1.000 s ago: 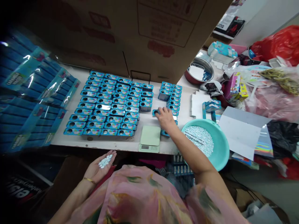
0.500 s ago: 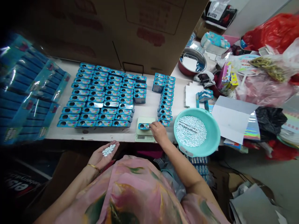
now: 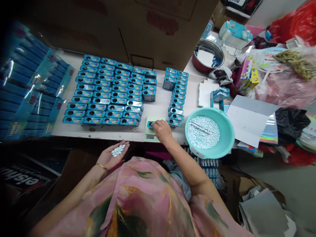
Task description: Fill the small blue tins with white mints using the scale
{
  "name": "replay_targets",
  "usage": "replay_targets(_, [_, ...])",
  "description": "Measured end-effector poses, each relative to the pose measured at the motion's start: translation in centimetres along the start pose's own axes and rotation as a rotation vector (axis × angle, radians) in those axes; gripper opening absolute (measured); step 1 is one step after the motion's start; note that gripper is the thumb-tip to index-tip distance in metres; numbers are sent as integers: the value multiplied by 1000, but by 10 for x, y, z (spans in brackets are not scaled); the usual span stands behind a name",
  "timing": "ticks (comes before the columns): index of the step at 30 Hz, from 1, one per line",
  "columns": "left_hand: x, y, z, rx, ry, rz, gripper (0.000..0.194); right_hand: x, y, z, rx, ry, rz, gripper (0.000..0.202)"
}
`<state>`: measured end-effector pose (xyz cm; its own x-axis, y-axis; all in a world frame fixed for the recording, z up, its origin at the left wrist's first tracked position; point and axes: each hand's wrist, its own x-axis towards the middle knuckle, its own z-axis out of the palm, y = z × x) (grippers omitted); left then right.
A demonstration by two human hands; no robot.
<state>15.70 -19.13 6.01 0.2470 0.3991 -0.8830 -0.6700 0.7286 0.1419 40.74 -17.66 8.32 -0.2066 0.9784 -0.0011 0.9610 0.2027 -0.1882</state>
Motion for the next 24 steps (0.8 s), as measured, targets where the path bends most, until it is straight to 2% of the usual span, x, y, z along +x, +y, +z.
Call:
replay_targets(3, [0, -5, 2, 43, -45, -64, 29, -25, -16, 0, 132, 36, -47, 24])
replay_targets(6, [0, -13, 3, 88, -88, -144, 29, -49, -43, 5, 307, -33, -199, 23])
replay_targets(8, [1, -18, 3, 118, -110, -196, 29, -57, -62, 9, 371, -83, -267, 22])
replay_targets(11, [3, -25, 5, 142, -133, -287, 28, -57, -81, 15, 348, -139, -264, 24])
replay_targets(14, [3, -28, 5, 153, -161, -326, 26, -50, -88, 24, 262, -204, -259, 24])
replay_targets(18, [1, -27, 5, 201, -160, -376, 23, -46, -90, 35, 198, -264, -309, 15])
replay_targets(24, [2, -28, 4, 232, -77, -426, 20, -45, -91, 29, 178, -288, -346, 6])
